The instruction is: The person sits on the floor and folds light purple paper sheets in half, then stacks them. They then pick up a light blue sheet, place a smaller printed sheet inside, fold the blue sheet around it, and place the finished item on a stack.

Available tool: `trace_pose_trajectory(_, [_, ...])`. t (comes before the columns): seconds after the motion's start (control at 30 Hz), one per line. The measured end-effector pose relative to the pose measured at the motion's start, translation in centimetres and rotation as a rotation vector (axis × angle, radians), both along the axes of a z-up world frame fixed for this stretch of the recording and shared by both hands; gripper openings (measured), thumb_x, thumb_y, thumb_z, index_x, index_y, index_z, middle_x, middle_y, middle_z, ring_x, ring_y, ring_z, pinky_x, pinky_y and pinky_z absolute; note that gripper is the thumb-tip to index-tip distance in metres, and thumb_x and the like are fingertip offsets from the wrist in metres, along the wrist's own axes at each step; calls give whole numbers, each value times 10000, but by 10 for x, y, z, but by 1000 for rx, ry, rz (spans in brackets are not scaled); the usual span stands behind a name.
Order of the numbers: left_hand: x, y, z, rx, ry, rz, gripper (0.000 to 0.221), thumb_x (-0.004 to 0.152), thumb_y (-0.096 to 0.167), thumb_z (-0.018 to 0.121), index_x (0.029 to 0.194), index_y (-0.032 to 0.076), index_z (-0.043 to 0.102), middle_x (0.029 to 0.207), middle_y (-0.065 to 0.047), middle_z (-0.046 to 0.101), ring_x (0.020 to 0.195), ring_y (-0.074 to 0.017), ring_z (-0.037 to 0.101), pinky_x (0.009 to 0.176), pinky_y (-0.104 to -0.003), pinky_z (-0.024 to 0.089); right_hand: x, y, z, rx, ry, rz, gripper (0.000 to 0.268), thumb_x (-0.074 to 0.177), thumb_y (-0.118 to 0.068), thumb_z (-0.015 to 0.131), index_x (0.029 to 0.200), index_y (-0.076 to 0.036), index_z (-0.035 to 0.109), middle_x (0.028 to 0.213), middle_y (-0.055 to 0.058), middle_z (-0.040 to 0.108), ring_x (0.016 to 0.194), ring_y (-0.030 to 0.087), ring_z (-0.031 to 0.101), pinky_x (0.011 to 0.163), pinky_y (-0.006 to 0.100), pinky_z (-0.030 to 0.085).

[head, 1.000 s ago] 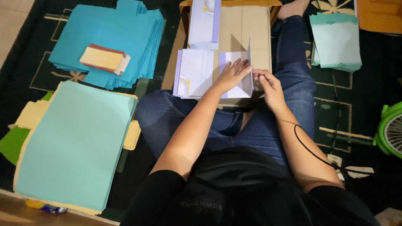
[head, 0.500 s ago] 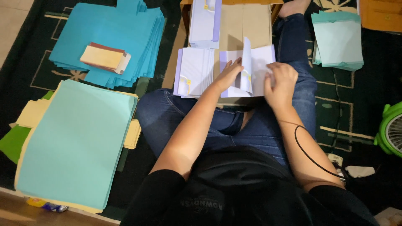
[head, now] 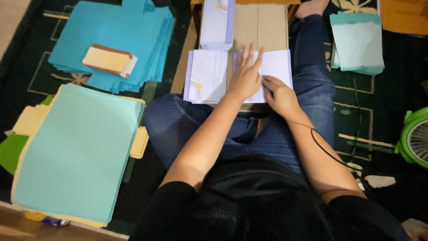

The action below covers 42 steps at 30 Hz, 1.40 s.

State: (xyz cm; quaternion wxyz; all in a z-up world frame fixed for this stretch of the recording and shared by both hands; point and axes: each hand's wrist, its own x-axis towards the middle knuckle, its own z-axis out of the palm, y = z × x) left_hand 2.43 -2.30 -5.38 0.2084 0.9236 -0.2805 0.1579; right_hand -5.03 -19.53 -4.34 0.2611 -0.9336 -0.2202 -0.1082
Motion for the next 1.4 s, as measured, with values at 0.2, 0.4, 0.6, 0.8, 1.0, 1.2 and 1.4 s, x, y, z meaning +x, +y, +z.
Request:
trace_pose_trajectory(0.2, [7,-21,-60,169,176,200,613,1033,278,295,1570,-17,307,1673,-199,266,1572,-353,205,1292,-531,104,21,-6,-23,-112,-105,120,541,906,11,520,1437,114,535,1459,331,550,1385,442,512,1217,444,361])
trace_pose_trajectory(0.4, [20,-28,-64,256,281,216,643,972,188,255,1584,-10,261,1690,-186,222,1581,-334,188,1285,-509,161,93,-16,-56,-276,-146,200,660,868,-15,457,1487,209,413,1491,446,452,1401,539,458,1216,543,330])
trace_pose_trajectory(0.6, [14,-25,-56,270,282,198,633,1011,237,218,1602,11,201,1703,-159,190,1591,-323,118,1295,-512,119,85,-12,-53,-296,50,122,630,986,-102,354,1577,116,329,1600,384,341,1480,516,327,1199,570,264])
trace_pose_trajectory(0.8, [5,-21,-40,339,278,209,621,1034,261,193,1606,21,199,1703,-149,185,1587,-318,124,1293,-503,128,89,-19,-51,-278,65,162,651,978,-105,375,1600,79,322,1629,349,322,1496,505,309,1180,593,270])
trace_pose_trajectory(1.0, [2,-17,-25,295,396,174,647,1011,219,165,1620,5,120,1721,-155,98,1597,-312,51,1302,-486,49,113,-9,-45,-253,48,126,645,947,-84,369,1567,95,377,1614,327,371,1501,439,321,1165,592,279])
trace_pose_trajectory(1.2, [4,-19,-36,338,312,206,647,1033,314,209,1620,44,177,1715,-124,163,1592,-293,102,1298,-478,76,77,-12,-55,-289,-41,138,715,889,-35,431,1583,112,351,1608,364,369,1476,507,360,1171,572,306])
trace_pose_trajectory(1.4, [-2,-18,-38,263,309,207,624,1074,312,339,1643,74,241,1731,-124,190,1612,-300,142,1299,-475,117,8,-10,-36,-401,67,60,649,1010,-124,432,1633,35,348,1677,261,335,1548,393,315,1226,485,272])
